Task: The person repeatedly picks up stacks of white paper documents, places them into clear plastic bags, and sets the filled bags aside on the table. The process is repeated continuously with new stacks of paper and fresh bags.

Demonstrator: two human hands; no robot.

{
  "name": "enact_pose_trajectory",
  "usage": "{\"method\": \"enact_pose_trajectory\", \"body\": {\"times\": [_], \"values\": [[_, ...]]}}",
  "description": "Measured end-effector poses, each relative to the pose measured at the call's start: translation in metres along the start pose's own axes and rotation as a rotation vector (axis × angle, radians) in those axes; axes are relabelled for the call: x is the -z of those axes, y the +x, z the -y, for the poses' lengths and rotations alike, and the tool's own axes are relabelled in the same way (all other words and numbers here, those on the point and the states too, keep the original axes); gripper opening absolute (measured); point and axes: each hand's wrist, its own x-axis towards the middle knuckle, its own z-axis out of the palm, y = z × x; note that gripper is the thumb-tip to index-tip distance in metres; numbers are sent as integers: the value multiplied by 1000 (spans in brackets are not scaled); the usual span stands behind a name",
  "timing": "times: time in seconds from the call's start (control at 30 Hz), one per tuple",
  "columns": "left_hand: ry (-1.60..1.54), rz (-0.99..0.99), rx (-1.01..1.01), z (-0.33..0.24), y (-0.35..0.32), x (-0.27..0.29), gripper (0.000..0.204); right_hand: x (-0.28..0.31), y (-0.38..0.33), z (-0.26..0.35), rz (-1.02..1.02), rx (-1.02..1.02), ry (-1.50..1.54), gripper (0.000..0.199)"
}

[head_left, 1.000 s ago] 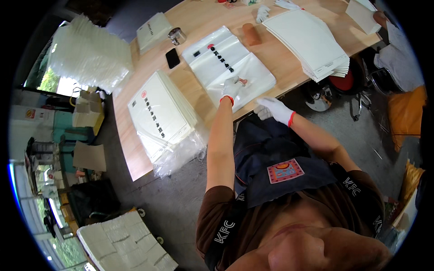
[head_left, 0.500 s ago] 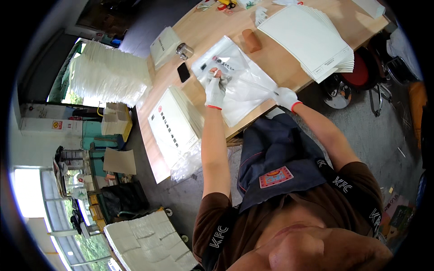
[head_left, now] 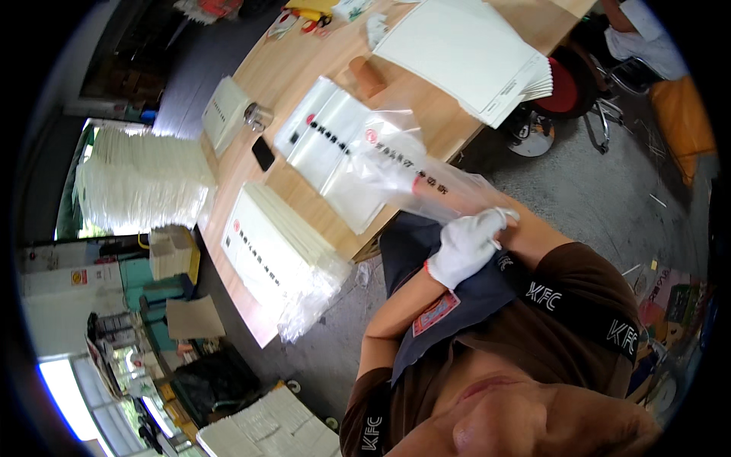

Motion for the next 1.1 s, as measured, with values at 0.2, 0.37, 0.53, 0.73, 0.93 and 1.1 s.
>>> {"method": "enact_pose_trajectory", "body": {"times": [0.2, 0.37, 0.53, 0.73, 0.93, 1.1], "values": [[308, -336, 367, 157, -8, 29, 23, 24, -32, -49, 75, 71, -97, 18], [-61, -282, 533, 165, 13, 40, 21, 115, -48, -109, -469, -12, -614, 41], [-432, -168, 521, 167, 54, 16, 27, 129, -46, -158, -303, 120, -678, 38], [-684, 76, 371, 183, 81, -6, 42, 168, -37, -100, -187, 315, -790, 27], [-1026, -289, 913, 133, 71, 21, 32, 132, -74, -11, -331, 269, -251, 40], [-720, -50, 936, 144, 34, 100, 29, 91, -85, -124, -347, -399, 891, 27]]}}
